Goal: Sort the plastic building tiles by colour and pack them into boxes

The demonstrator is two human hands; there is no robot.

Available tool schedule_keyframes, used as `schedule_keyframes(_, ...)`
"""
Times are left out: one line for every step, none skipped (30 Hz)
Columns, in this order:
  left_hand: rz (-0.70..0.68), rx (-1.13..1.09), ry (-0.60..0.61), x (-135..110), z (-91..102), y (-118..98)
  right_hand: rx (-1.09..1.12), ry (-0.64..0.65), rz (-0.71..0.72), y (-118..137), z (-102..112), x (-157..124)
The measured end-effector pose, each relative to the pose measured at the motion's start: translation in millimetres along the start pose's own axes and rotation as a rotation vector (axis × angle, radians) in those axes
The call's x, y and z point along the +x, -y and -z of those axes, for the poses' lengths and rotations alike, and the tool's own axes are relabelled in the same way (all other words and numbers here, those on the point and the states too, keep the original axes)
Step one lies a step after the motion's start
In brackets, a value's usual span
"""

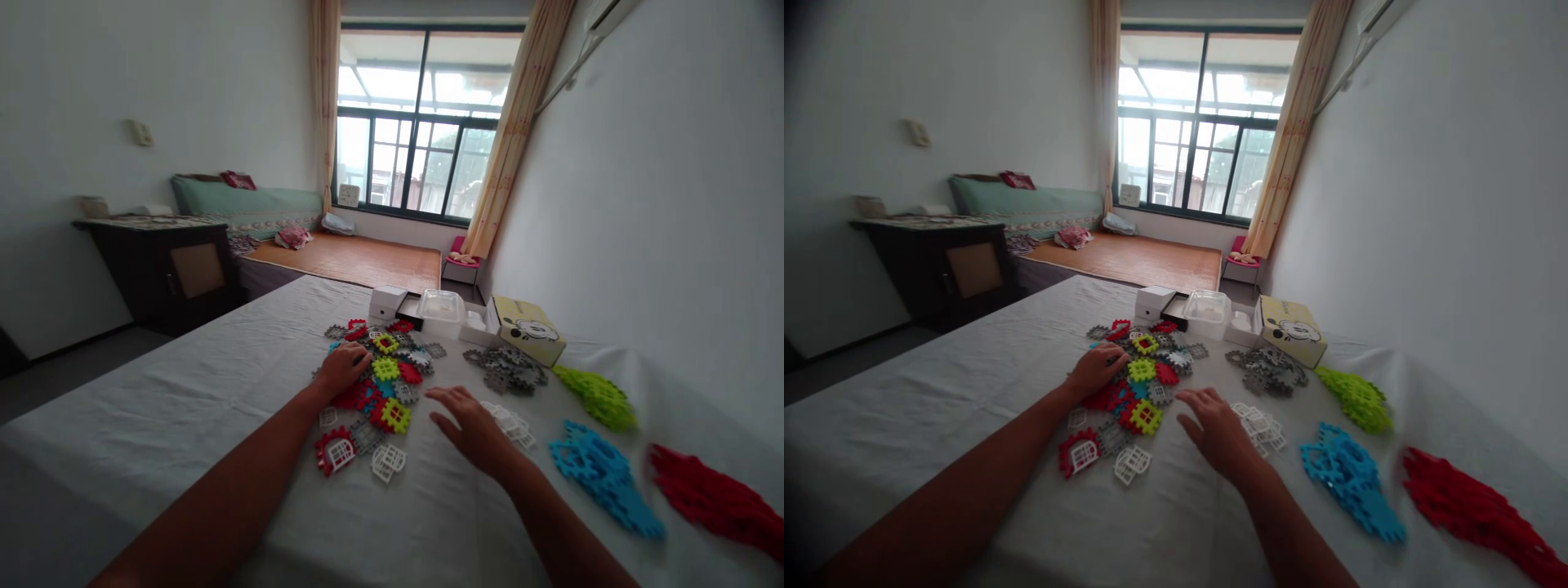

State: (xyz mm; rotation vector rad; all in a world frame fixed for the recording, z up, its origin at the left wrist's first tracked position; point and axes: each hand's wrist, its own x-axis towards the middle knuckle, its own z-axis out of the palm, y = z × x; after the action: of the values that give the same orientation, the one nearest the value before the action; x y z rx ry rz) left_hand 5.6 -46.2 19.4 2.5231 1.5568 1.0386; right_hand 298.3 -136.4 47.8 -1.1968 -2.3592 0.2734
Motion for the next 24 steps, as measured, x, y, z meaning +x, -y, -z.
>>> schedule_keyframes(0.006,0.002,-0.002,-0.6,0.3,-0.8,-0.001,0.039,0.034,13.2,-13.5,4.1)
schedule_keyframes(0.011,0.003,-0.003,-1.1,0.6,-1.6,-0.012,0.069,0.048,23.0,-24.4,6.7)
schedule_keyframes(0.016,0.004,-0.002,-1.6,1.0,-2.5,-0.025,0.086,0.047,29.4,-32.4,8.4)
schedule_keyframes(0.021,0.005,-0.002,-2.0,1.4,-3.2,-0.032,0.097,0.046,32.7,-37.7,9.6)
schedule_keyframes(0.022,0.006,-0.001,-2.2,1.7,-4.0,-0.03,0.103,0.048,33.5,-40.6,10.4)
schedule_keyframes(0.021,0.007,0.001,-2.3,2.0,-4.6,-0.02,0.097,0.051,32.5,-41.5,10.9)
schedule_keyframes(0.02,0.007,0.001,-2.3,2.2,-5.1,-0.004,0.082,0.054,30.4,-41.1,11.2)
schedule_keyframes(0.02,0.007,0.001,-2.1,2.3,-5.3,0.009,0.064,0.055,27.5,-39.7,11.2)
schedule_keyframes(0.019,0.005,0.0,-1.8,2.3,-5.3,0.022,0.034,0.05,24.5,-37.8,10.9)
schedule_keyframes(0.016,0.002,-0.001,-1.4,2.2,-4.9,0.032,-0.007,0.037,21.5,-35.7,10.3)
schedule_keyframes(0.011,-0.004,0.0,-0.9,1.9,-4.1,0.032,-0.051,0.017,18.6,-33.7,9.6)
schedule_keyframes(0.005,-0.01,0.002,-0.5,1.5,-2.9,0.044,-0.095,-0.006,15.6,-31.7,8.8)
schedule_keyframes(-0.003,-0.017,0.003,0.1,1.1,-1.2,0.068,-0.136,-0.031,12.4,-29.7,8.0)
schedule_keyframes(-0.008,-0.025,0.005,0.6,0.5,0.9,0.1,-0.175,-0.056,8.6,-27.3,7.4)
schedule_keyframes(-0.009,-0.031,0.002,1.2,-0.1,3.4,0.128,-0.209,-0.079,3.6,-24.1,6.8)
schedule_keyframes(-0.01,-0.032,0.001,1.9,-0.6,6.1,0.165,-0.237,-0.111,-3.0,-19.6,6.3)
schedule_keyframes(-0.005,-0.031,0.002,2.5,-1.2,8.8,0.208,-0.271,-0.153,-11.6,-13.2,5.4)
schedule_keyframes(0.0,-0.027,0.002,3.1,-1.6,11.3,0.245,-0.309,-0.201,-22.6,-4.3,4.0)
schedule_keyframes(-0.002,-0.024,0.014,3.6,-1.9,13.4,0.27,-0.345,-0.249,-36.0,7.3,1.6)
schedule_keyframes(-0.003,-0.024,0.022,4.0,-2.1,14.9,0.297,-0.383,-0.292,-51.7,21.7,-2.1)
schedule_keyframes(-0.003,-0.024,0.028,4.3,-2.3,16.0,0.298,-0.431,-0.345,-69.3,38.5,-7.4)
schedule_keyframes(-0.002,-0.024,0.032,4.5,-2.5,16.5,0.266,-0.485,-0.405,-88.3,57.1,-14.3)
schedule_keyframes(-0.001,-0.025,0.032,4.7,-2.7,16.6,0.215,-0.542,-0.463,-107.9,76.6,-22.7)
schedule_keyframes(0.0,-0.025,0.031,4.9,-2.9,16.6,0.112,-0.619,-0.58,-127.2,95.9,-32.5)
